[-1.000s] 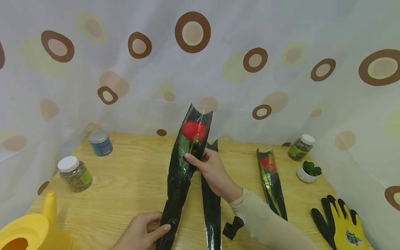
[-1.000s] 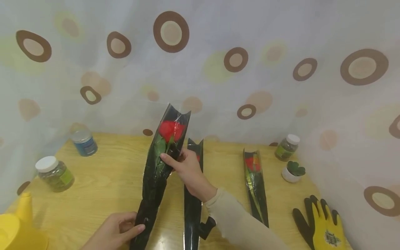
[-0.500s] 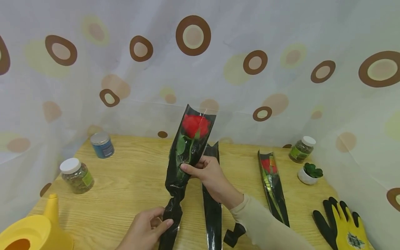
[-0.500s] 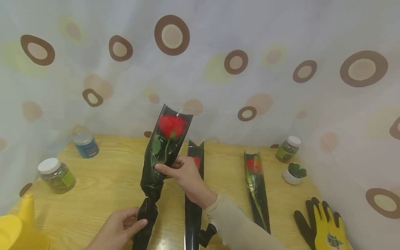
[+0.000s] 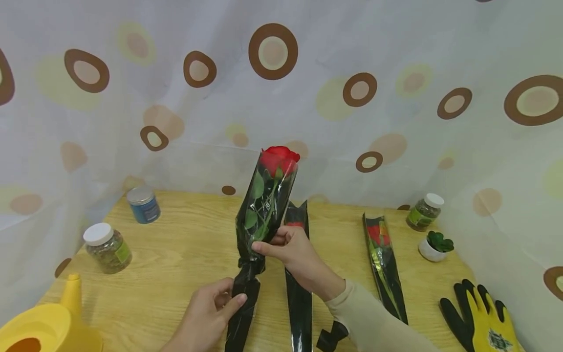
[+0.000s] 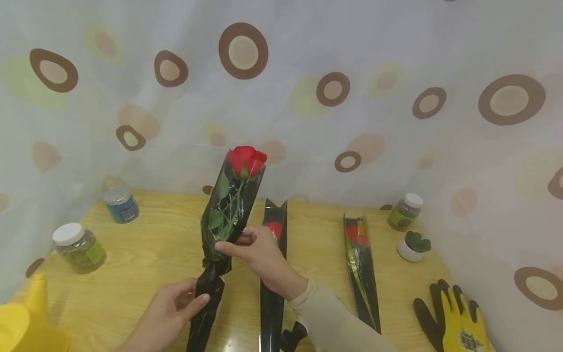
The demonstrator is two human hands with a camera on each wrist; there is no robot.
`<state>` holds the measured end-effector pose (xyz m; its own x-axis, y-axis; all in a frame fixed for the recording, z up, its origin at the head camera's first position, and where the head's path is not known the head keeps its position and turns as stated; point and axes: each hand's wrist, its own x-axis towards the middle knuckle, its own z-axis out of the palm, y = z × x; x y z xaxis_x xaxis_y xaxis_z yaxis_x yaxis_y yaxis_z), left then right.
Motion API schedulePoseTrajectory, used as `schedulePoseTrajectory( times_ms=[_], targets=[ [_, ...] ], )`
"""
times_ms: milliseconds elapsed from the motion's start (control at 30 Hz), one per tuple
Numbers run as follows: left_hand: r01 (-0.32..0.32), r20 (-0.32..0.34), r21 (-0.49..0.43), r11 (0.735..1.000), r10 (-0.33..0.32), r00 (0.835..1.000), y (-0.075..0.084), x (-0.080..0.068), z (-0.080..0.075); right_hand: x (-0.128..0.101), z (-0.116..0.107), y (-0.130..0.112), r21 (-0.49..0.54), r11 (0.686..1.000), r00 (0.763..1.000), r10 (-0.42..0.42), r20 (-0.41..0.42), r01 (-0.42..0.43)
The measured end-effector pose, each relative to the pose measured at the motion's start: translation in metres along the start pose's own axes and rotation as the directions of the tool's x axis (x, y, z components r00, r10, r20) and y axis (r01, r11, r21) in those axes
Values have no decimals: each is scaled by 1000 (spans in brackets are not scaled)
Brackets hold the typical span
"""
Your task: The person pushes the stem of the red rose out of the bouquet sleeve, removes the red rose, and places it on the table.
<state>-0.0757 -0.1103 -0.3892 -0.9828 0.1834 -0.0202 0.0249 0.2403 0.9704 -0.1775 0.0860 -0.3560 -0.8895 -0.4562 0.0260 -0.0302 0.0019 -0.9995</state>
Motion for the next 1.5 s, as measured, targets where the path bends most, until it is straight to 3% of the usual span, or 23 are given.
schedulePoseTrajectory(
  times_ms=[233, 367, 467, 633, 867, 1033, 1133, 1233, 1333, 1500],
  targets=[
    [-23, -22, -62, 998, 21, 1000, 1, 5, 4, -1, -2, 1, 79, 997, 998, -24, 50, 20],
    [-90, -11, 33, 995, 90, 996, 0, 10, 4, -1, -4, -5, 52, 997, 998, -59, 18, 58],
    [-135, 27, 107, 985, 133, 991, 1, 12, 3, -1, -7, -16, 27, 996, 996, -80, -25, 81],
    [-181, 110, 104, 978, 169, 979, 0, 9, 3, 1, -14, -30, 4, 997, 993, -80, -87, 81],
    [-107, 177, 87, 990, 90, 980, -13, 3, 1, 4, -19, -36, -3, 998, 990, -62, -124, 63],
    [-91, 219, 74, 993, 73, 973, -26, 0, 2, 8, -23, -40, 10, 995, 984, -94, -149, 96],
    [-64, 195, 43, 997, 55, 979, -28, -1, 1, 9, -24, -42, 6, 990, 979, -139, -151, 141],
    [2, 170, -89, 996, 13, 985, -27, -2, 3, 8, -22, -42, -65, 989, 984, -138, -109, 132],
    [59, 143, -210, 976, -29, 989, -25, -2, 6, 7, -18, -40, -173, 980, 992, -111, -52, 100],
    [67, 87, -261, 963, -46, 995, -19, -2, 12, 7, -15, -36, -169, 982, 995, -89, -33, 82]
  ],
)
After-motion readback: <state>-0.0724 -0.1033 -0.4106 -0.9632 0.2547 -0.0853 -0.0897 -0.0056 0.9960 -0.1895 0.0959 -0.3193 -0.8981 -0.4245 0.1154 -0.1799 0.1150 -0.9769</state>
